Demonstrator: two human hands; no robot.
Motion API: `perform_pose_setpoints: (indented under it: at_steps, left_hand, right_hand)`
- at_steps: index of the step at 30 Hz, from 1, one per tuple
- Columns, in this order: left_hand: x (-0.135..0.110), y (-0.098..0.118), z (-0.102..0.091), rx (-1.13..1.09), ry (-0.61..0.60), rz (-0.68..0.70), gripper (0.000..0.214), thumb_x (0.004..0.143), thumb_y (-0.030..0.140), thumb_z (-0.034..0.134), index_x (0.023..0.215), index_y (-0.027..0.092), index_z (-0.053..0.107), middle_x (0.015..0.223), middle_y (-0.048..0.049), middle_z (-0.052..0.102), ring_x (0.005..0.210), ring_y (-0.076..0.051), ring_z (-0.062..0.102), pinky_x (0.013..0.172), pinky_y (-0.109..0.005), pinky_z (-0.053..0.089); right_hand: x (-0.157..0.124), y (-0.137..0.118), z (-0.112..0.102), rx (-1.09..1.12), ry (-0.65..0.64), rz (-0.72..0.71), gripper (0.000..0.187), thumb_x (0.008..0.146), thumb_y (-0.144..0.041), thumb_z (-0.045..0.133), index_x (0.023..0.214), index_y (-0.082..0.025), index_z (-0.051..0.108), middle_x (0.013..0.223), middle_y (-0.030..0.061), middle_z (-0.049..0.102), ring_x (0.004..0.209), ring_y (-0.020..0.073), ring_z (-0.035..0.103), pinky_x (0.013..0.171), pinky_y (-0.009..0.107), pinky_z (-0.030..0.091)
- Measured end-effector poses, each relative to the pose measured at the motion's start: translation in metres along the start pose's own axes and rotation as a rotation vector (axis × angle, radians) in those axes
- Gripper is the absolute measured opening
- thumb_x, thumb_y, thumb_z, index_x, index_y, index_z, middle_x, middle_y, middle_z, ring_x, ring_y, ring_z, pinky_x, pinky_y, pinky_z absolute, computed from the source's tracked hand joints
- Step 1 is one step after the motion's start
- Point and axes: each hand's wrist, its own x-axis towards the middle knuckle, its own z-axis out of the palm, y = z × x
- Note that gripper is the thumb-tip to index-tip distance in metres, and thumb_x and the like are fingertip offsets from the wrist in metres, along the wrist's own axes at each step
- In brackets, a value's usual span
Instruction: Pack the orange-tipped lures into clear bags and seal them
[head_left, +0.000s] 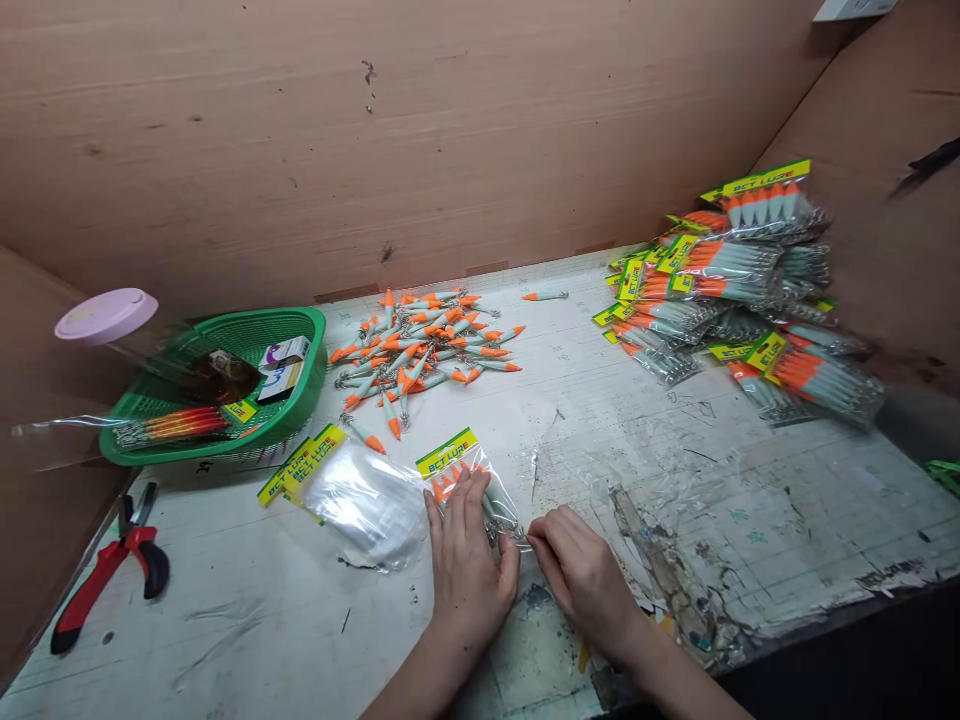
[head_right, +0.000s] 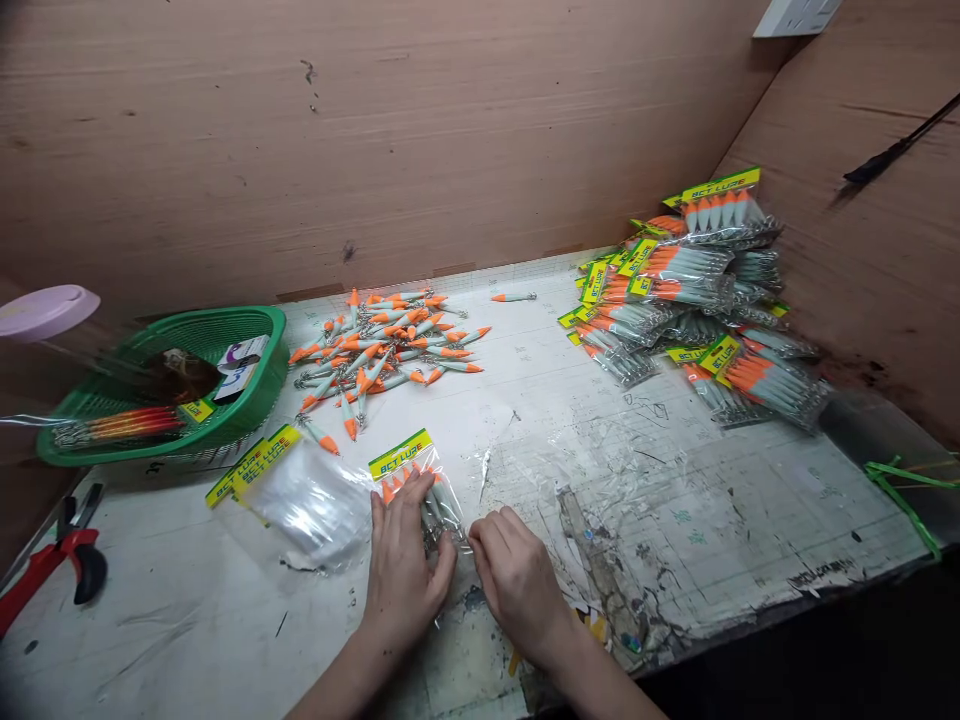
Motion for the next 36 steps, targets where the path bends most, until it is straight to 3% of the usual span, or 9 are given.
perform_pose_setpoints:
  at_steps: [6,14,23,32,36]
  left_hand:
    - [-0.001,-0.001,0.003,-0.033,0.027,-0.009,0.061,0.073,0.007,0.045,0.131,0.015,0.029,0.127,-0.0151,0.051,0.125,-0.026,0.043,0.108,-0.059,0.021]
    - [0.0,0.002,0.002,-0.024,0.024,-0.011,0.065,0.07,0.005,0.045,0.132,0.014,0.028,0.127,-0.0143,0.051,0.126,-0.026,0.041,0.109,-0.059,0.02]
    - [0.0,0.003,0.002,-0.027,0.034,-0.011,0.063,0.071,0.006,0.046,0.131,0.014,0.029,0.127,-0.0155,0.051,0.126,-0.026,0.042,0.109,-0.059,0.02]
    - [-0.002,0.0,0.001,-0.068,0.007,0.002,0.064,0.07,0.003,0.044,0.131,0.017,0.03,0.127,-0.014,0.051,0.124,-0.025,0.044,0.108,-0.06,0.021]
    - [-0.001,0.0,0.0,-0.079,0.004,-0.009,0.066,0.069,0.004,0.046,0.131,0.017,0.03,0.126,-0.014,0.052,0.123,-0.026,0.044,0.108,-0.06,0.021]
  right_hand:
    - [0.002,-0.003,0.001,-0.04,-0.027,-0.039,0.013,0.087,-0.009,0.041,0.085,-0.018,0.05,0.071,0.0028,0.054,0.065,0.0154,0.051,0.057,0.026,0.041]
    - [0.006,-0.008,0.003,-0.076,0.068,-0.048,0.016,0.088,-0.007,0.04,0.089,-0.017,0.053,0.07,0.0034,0.054,0.066,0.0157,0.051,0.058,0.026,0.041]
    - [0.003,-0.011,0.011,-0.034,0.144,-0.033,0.018,0.088,-0.005,0.04,0.08,-0.018,0.05,0.065,0.0015,0.05,0.061,0.014,0.047,0.055,0.024,0.04]
    - [0.004,-0.005,0.0,0.137,-0.023,0.044,0.011,0.084,-0.011,0.044,0.086,-0.02,0.05,0.072,0.0013,0.053,0.065,0.0141,0.051,0.057,0.025,0.042]
    - [0.005,-0.004,0.001,0.14,-0.015,0.032,0.012,0.088,-0.012,0.043,0.083,-0.02,0.052,0.07,0.0012,0.054,0.064,0.0138,0.052,0.057,0.025,0.042]
